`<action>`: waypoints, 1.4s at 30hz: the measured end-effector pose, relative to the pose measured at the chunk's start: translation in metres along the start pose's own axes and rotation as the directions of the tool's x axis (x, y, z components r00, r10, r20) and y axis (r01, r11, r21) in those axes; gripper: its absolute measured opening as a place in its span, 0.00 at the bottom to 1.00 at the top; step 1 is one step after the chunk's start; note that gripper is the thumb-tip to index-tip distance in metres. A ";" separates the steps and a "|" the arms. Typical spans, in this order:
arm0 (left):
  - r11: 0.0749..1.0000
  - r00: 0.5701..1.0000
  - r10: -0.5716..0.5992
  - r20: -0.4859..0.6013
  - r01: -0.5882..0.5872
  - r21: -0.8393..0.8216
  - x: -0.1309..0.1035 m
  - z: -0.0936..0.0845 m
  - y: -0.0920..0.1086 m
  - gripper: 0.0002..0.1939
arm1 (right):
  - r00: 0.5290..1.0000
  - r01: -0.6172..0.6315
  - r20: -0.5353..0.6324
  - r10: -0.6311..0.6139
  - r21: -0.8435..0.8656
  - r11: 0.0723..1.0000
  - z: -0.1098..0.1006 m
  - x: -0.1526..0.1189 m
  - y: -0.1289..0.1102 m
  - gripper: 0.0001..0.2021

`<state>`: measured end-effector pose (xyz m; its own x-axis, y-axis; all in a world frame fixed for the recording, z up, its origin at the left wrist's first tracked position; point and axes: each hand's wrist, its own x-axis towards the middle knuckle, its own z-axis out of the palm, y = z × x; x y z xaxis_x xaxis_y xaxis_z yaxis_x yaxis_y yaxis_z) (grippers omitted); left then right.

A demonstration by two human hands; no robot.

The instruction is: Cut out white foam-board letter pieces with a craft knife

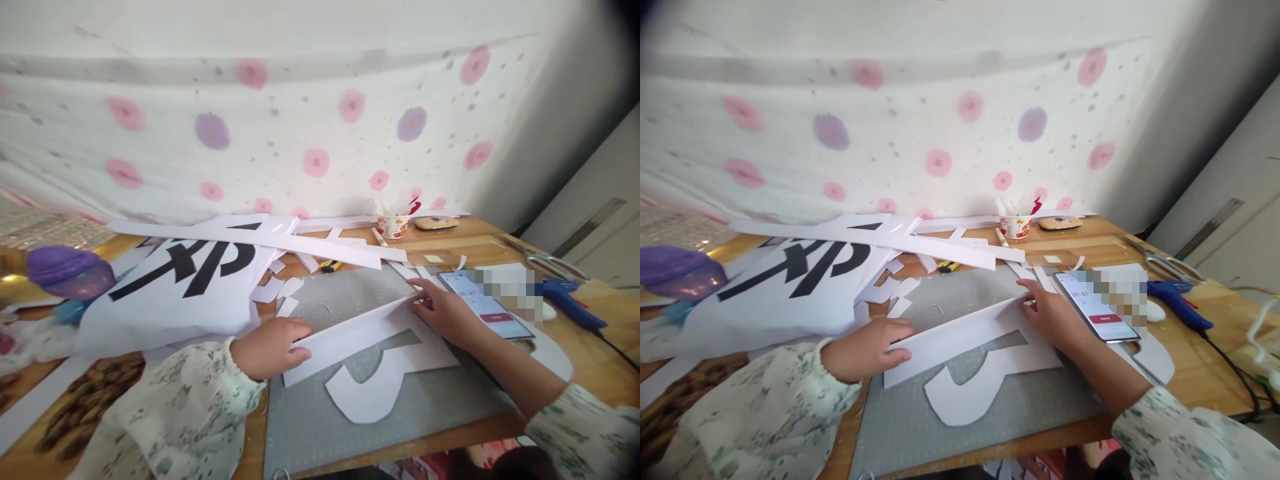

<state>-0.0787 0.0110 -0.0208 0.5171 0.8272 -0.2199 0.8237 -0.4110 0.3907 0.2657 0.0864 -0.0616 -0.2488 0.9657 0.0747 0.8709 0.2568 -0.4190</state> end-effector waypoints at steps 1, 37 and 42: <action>1.000 1.000 -0.005 -0.011 0.005 0.018 0.000 0.001 0.000 0.06 | 0.999 0.043 0.011 -0.043 -0.038 0.998 -0.001 0.001 0.000 0.25; 0.984 0.997 -0.048 -0.068 0.059 0.171 0.002 0.006 0.001 0.10 | 0.917 0.267 0.395 -0.056 -0.504 0.821 -0.011 0.026 -0.055 0.15; 0.973 0.996 -0.064 -0.062 0.076 0.219 -0.003 0.004 -0.001 0.10 | 0.922 0.284 0.374 -0.096 -0.489 0.825 -0.009 0.022 -0.051 0.15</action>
<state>-0.0799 0.0069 -0.0240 0.4483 0.8737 -0.1888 0.8914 -0.4213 0.1672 0.2192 0.0949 -0.0308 -0.4713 0.8516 -0.2297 0.8549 0.5050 0.1183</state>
